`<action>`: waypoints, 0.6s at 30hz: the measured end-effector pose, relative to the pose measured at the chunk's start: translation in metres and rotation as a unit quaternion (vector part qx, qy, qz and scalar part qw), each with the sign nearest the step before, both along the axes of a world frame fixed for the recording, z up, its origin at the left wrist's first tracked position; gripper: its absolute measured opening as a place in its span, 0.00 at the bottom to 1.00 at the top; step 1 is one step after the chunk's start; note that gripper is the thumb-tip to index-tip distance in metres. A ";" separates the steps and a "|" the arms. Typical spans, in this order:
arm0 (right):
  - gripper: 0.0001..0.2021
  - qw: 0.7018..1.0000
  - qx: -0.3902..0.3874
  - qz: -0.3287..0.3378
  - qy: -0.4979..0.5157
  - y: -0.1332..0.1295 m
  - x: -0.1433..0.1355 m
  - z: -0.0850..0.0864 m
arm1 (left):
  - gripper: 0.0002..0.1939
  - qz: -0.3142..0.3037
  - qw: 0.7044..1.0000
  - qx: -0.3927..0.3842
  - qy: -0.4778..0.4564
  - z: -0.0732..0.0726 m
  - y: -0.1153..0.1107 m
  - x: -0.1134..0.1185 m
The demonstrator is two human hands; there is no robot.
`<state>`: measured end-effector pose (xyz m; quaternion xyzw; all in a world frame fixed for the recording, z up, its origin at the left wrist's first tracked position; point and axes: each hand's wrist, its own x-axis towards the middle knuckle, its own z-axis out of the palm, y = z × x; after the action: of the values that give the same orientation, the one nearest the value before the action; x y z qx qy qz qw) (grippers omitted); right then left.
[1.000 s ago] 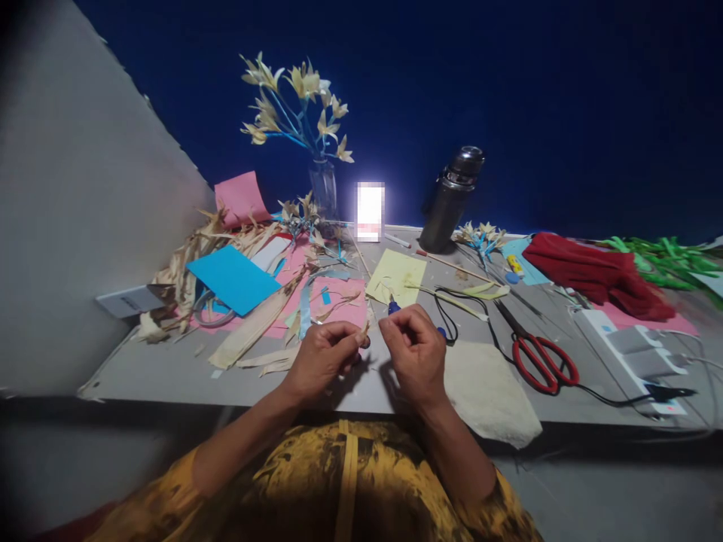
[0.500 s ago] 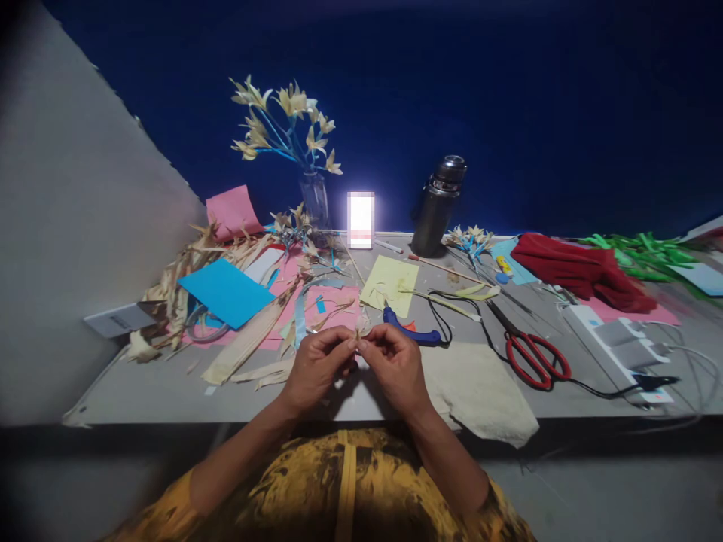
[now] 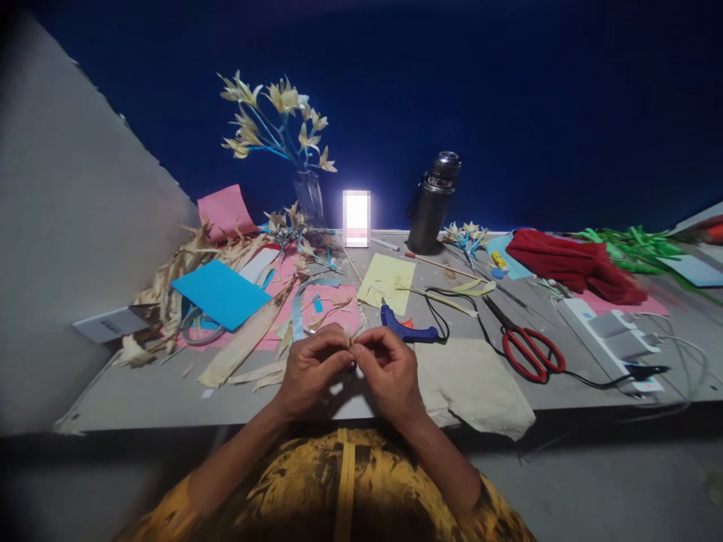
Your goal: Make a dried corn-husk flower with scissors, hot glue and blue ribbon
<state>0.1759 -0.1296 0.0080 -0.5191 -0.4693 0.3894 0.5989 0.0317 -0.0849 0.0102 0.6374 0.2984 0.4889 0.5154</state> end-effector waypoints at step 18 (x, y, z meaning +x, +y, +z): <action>0.08 0.997 0.004 0.077 0.018 0.004 0.018 0.010 | 0.11 -0.051 0.997 -0.059 0.023 -0.003 -0.004 0.000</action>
<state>0.1935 -0.1254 0.0179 -0.4718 -0.4984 0.4420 0.5776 0.0319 -0.0888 0.0076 0.6315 0.3051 0.4291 0.5693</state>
